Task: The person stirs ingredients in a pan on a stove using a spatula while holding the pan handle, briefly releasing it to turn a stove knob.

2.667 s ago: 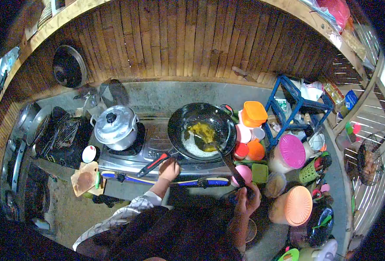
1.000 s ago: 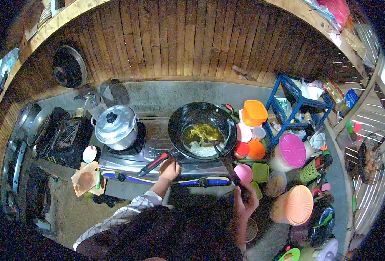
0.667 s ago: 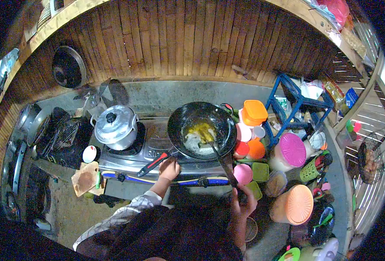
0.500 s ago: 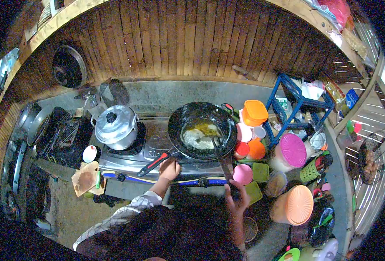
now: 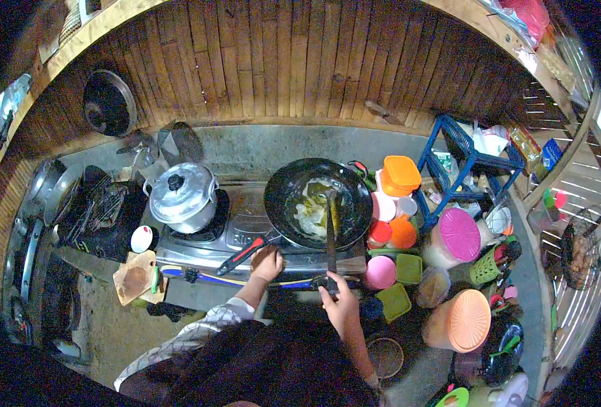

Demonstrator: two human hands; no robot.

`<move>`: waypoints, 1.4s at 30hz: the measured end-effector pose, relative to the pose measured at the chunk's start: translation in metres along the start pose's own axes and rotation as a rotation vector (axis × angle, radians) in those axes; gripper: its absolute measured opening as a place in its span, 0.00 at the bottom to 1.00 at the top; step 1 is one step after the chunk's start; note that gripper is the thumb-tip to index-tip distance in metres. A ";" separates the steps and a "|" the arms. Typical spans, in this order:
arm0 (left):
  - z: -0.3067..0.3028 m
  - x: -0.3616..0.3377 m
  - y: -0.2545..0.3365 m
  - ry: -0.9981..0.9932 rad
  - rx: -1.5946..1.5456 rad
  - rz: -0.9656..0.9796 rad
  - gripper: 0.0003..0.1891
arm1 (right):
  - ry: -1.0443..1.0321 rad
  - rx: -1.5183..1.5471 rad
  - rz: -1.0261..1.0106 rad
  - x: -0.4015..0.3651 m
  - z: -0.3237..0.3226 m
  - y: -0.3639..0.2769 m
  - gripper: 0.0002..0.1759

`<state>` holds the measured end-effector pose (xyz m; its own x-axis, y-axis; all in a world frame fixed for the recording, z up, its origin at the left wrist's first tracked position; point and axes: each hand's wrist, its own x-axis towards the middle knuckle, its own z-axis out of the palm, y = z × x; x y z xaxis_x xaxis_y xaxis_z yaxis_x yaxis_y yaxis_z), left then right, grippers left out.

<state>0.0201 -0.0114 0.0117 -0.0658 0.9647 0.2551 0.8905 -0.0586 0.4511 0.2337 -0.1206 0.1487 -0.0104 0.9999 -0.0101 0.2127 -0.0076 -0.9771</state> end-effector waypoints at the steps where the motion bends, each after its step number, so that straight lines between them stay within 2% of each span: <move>1: 0.000 0.000 0.001 0.013 -0.016 0.004 0.15 | -0.008 -0.002 0.015 0.000 0.000 0.000 0.22; 2: 0.000 0.000 0.000 0.013 -0.016 0.003 0.15 | -0.009 -0.002 0.015 0.000 0.000 0.002 0.22; 4: 0.001 0.000 0.000 -0.014 -0.020 -0.033 0.15 | 0.086 -0.070 -0.136 0.002 0.001 0.006 0.22; 7: 0.003 -0.001 0.000 0.005 -0.018 -0.024 0.14 | 0.163 -0.126 -0.097 -0.004 -0.005 -0.011 0.21; 11: 0.006 0.001 -0.004 -0.014 0.004 0.005 0.14 | 0.309 -0.116 -0.332 -0.011 -0.011 -0.016 0.18; 13: 0.002 0.001 -0.002 -0.068 0.006 -0.017 0.15 | 0.339 -0.001 -0.310 -0.016 -0.014 -0.020 0.15; 16: 0.006 0.001 -0.004 0.019 -0.034 0.004 0.14 | 0.443 -0.093 -0.464 -0.021 -0.026 -0.012 0.14; 20: 0.009 0.001 -0.005 0.034 0.022 0.002 0.14 | 0.579 -0.269 -0.551 -0.031 -0.034 -0.021 0.13; 26: 0.007 0.002 -0.005 -0.007 -0.013 -0.013 0.14 | 0.627 -0.396 -0.736 -0.041 -0.042 -0.021 0.14; 31: 0.018 0.001 -0.011 0.101 0.056 0.058 0.13 | 0.549 -0.442 -0.718 -0.035 -0.037 -0.021 0.16; 38: 0.013 0.000 -0.006 0.065 0.036 0.016 0.13 | 0.364 -0.226 -0.601 -0.023 -0.025 -0.018 0.17; 42: 0.007 0.000 -0.005 0.028 0.021 0.015 0.14 | 0.309 -0.182 -0.450 -0.015 -0.011 -0.019 0.17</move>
<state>0.0189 -0.0090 0.0040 -0.0644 0.9562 0.2854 0.9009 -0.0673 0.4287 0.2410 -0.1349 0.1699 0.1411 0.8618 0.4873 0.4185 0.3941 -0.8182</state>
